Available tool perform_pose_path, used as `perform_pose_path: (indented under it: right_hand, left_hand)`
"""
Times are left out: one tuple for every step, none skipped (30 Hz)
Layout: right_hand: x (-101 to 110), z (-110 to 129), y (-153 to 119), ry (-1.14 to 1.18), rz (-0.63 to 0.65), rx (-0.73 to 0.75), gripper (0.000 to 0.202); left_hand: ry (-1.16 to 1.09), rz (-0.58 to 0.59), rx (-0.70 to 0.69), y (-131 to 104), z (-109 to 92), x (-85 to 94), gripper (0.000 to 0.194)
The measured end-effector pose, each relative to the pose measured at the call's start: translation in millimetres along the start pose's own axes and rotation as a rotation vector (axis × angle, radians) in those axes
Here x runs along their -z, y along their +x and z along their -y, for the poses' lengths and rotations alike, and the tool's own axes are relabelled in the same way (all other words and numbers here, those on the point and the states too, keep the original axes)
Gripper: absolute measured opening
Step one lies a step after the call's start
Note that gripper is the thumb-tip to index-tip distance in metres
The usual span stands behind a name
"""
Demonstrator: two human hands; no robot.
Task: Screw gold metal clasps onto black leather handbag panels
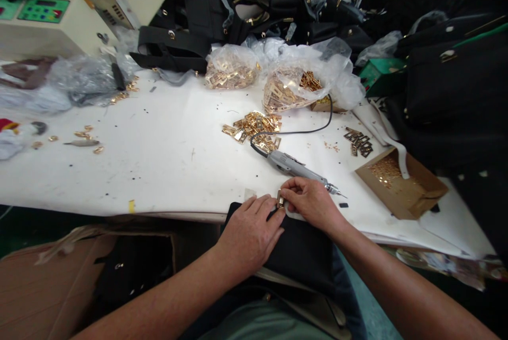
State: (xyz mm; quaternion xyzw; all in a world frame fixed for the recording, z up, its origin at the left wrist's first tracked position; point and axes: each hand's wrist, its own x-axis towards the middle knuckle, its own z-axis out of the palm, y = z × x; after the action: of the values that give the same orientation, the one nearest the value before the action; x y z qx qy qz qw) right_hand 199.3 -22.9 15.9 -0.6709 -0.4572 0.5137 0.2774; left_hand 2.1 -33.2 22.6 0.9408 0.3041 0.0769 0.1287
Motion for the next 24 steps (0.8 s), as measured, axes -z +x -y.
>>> perform_pose_path:
  right_hand:
    - [-0.5, -0.2, -0.3, -0.003, -0.005, 0.0, 0.013]
    - [-0.9, -0.5, -0.5, -0.01, -0.01, -0.001, 0.013]
    - [-1.3, -0.9, -0.8, -0.02, -0.015, 0.002, 0.013]
    - [-1.6, -1.3, -0.9, -0.033, -0.021, 0.01, 0.014]
    - [-1.9, -1.8, -1.0, -0.047, -0.028, 0.02, 0.014]
    - [-2.1, -2.2, -1.0, -0.06, -0.035, 0.031, 0.014]
    - [-2.3, -2.5, -0.9, -0.071, -0.042, 0.041, 0.014]
    - [-2.5, -2.6, -0.8, -0.08, -0.048, 0.047, 0.014]
    - [-2.6, -2.5, -0.6, -0.091, -0.051, 0.048, 0.014]
    - [-2.8, -2.1, -0.5, -0.105, -0.053, 0.047, 0.013]
    - [-2.9, -1.4, -0.3, -0.121, -0.055, 0.047, 0.013]
    - [-3.0, -0.6, -0.1, -0.139, -0.056, 0.049, 0.012]
    - [-3.0, 0.4, 0.0, -0.157, -0.056, 0.051, 0.011]
    - [-2.8, 1.4, 0.2, -0.171, -0.056, 0.052, 0.011]
    - [-2.6, 2.4, 0.5, -0.178, -0.056, 0.05, 0.01]
    - [-2.1, 3.4, 0.7, -0.174, -0.053, 0.044, 0.01]
    - [-1.5, 4.2, 0.9, -0.163, -0.045, 0.035, 0.01]
    - [-0.7, 4.8, 1.0, -0.149, -0.034, 0.028, 0.01]
    - [0.3, 5.1, 0.8, -0.134, -0.021, 0.024, 0.01]
    - [1.3, 4.9, 0.4, -0.122, -0.009, 0.023, 0.011]
    - [2.2, 4.4, -0.3, -0.113, -0.004, 0.027, 0.012]
    - [3.0, 3.4, -1.2, -0.109, -0.007, 0.032, 0.013]
    - [3.5, 2.1, -2.3, -0.111, -0.018, 0.036, 0.014]
    - [3.7, 0.5, -3.4, -0.119, -0.036, 0.04, 0.015]
  left_hand:
    - [-0.001, 0.0, 0.001, 0.0, 0.0, 0.1, 0.036]
    - [-0.002, 0.001, 0.001, 0.1, -0.1, 0.1, 0.035]
    - [-0.003, 0.003, 0.0, 0.2, -0.1, 0.1, 0.036]
    - [-0.003, 0.007, 0.0, 0.4, -0.1, 0.1, 0.036]
    - [-0.004, 0.011, 0.0, 0.6, -0.1, 0.0, 0.037]
    - [-0.003, 0.016, 0.001, 0.8, -0.2, 0.0, 0.037]
    - [-0.003, 0.022, 0.002, 1.1, -0.4, 0.0, 0.038]
    - [-0.002, 0.028, 0.005, 1.4, -0.6, 0.2, 0.038]
    - [0.0, 0.033, 0.01, 1.7, -0.9, 0.6, 0.038]
    - [0.0, 0.038, 0.014, 2.2, -1.2, 1.1, 0.038]
    - [0.0, 0.044, 0.017, 2.7, -1.4, 1.8, 0.039]
    - [-0.001, 0.05, 0.019, 3.2, -1.7, 2.6, 0.039]
    - [-0.003, 0.055, 0.02, 3.7, -1.9, 3.5, 0.038]
    - [-0.005, 0.058, 0.02, 4.2, -2.0, 4.3, 0.038]
    - [-0.006, 0.06, 0.019, 4.6, -2.2, 5.0, 0.038]
    - [-0.006, 0.059, 0.019, 4.9, -2.3, 5.5, 0.038]
    - [-0.005, 0.057, 0.02, 5.1, -2.3, 5.8, 0.037]
    - [-0.003, 0.055, 0.021, 5.2, -2.3, 5.8, 0.037]
    - [-0.002, 0.053, 0.021, 5.2, -2.2, 5.7, 0.037]
    - [0.0, 0.05, 0.021, 5.1, -2.1, 5.3, 0.037]
    - [0.0, 0.047, 0.021, 4.9, -1.9, 4.9, 0.037]
    - [-0.002, 0.044, 0.021, 4.6, -1.7, 4.3, 0.037]
    - [-0.005, 0.041, 0.02, 4.3, -1.4, 3.6, 0.037]
    - [-0.009, 0.04, 0.02, 4.0, -1.1, 2.9, 0.037]
